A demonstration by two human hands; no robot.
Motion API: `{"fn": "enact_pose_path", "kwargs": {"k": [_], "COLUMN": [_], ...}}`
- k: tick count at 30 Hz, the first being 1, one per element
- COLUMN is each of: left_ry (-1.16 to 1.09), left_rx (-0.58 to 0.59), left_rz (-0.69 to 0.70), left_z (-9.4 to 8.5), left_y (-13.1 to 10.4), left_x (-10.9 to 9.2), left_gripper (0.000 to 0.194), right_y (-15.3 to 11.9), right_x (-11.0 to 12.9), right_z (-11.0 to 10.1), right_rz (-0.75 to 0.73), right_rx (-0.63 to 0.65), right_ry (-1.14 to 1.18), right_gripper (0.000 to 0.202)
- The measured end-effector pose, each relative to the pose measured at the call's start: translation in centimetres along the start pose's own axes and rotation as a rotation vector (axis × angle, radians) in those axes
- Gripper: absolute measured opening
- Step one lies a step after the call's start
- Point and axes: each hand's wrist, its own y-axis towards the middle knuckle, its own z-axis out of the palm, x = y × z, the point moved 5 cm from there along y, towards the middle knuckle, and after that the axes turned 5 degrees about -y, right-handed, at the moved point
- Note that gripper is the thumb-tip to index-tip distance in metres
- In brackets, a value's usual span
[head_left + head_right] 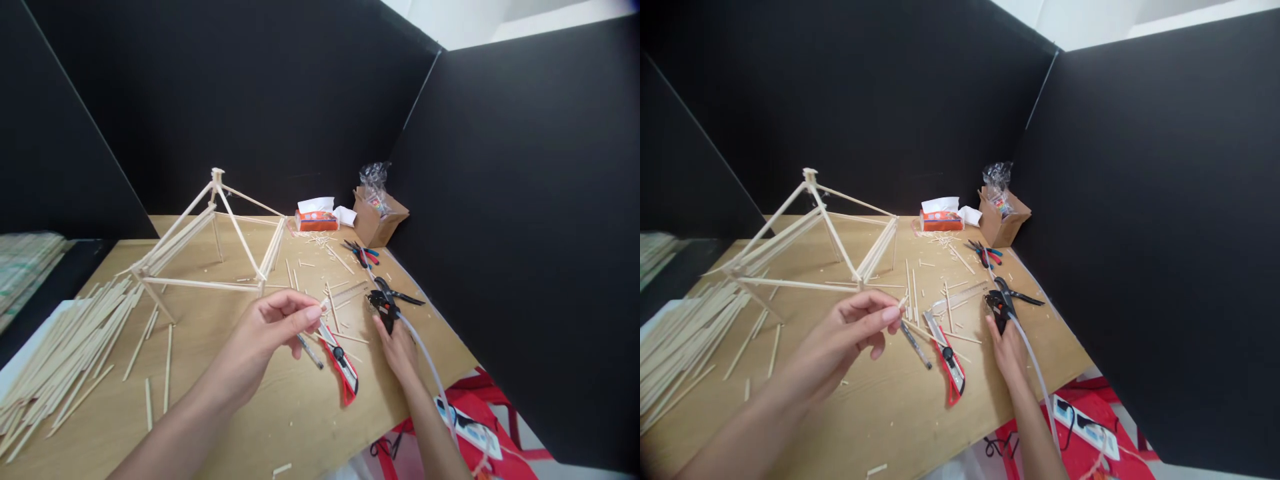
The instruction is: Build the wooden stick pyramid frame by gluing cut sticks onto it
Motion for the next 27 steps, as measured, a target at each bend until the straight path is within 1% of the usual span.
{"fn": "enact_pose_path", "kwargs": {"k": [3,6,7,9,11,12,14,15,17,18,19,21,22,24,27], "left_ry": [-0.029,-0.046,-0.053,-0.072,-0.092,-0.100,-0.114,-0.120,-0.130,-0.133,-0.133,-0.124,-0.113,-0.079,-0.031], "left_rx": [-0.008,-0.003,-0.002,-0.005,-0.009,-0.007,0.003,0.010,0.017,0.016,0.016,0.021,0.027,0.049,0.079], "left_rz": [-0.012,0.009,0.016,0.019,0.022,0.023,0.029,0.030,0.036,0.038,0.039,0.045,0.051,0.068,0.096], "left_z": [0.1,0.0,-0.1,-0.3,-0.4,-0.4,-0.3,-0.2,0.0,0.1,0.1,0.2,0.2,0.2,0.2], "left_y": [0.0,0.1,0.2,0.4,0.6,0.7,0.8,0.8,0.8,0.7,0.7,0.6,0.5,0.5,0.6], "left_x": [0.2,0.1,0.2,0.4,0.7,0.9,1.2,1.3,1.5,1.5,1.5,1.4,1.4,1.2,1.1], "left_gripper": [0.013,0.014,0.014,0.015,0.018,0.018,0.019,0.019,0.019,0.019,0.019,0.020,0.020,0.022,0.025], "right_y": [-1.4,-4.0,-5.0,-7.0,-8.6,-9.2,-9.8,-10.0,-10.0,-10.0,-10.0,-9.9,-9.8,-9.5,-9.0], "right_x": [0.1,-0.2,-0.2,0.6,2.4,3.6,7.0,9.0,12.6,14.3,15.8,18.1,18.9,20.0,20.3], "right_z": [0.1,0.2,0.2,-0.4,-1.8,-2.9,-5.1,-6.4,-9.4,-10.5,-11.1,-11.6,-11.5,-10.9,-10.0], "right_rz": [-0.014,-0.024,-0.051,-0.177,-0.305,-0.349,-0.467,-0.515,-0.530,-0.541,-0.545,-0.553,-0.560,-0.573,-0.552], "right_rx": [0.018,-0.043,-0.079,-0.138,-0.163,-0.152,-0.037,-0.019,-0.129,-0.193,-0.227,-0.272,-0.269,-0.226,-0.109], "right_ry": [-0.060,-0.158,-0.223,-0.313,-0.325,-0.304,-0.159,-0.052,0.178,0.266,0.339,0.439,0.470,0.511,0.580], "right_gripper": [0.070,0.092,0.099,0.099,0.088,0.076,0.048,0.038,0.023,0.017,0.015,0.012,0.012,0.014,0.013]}}
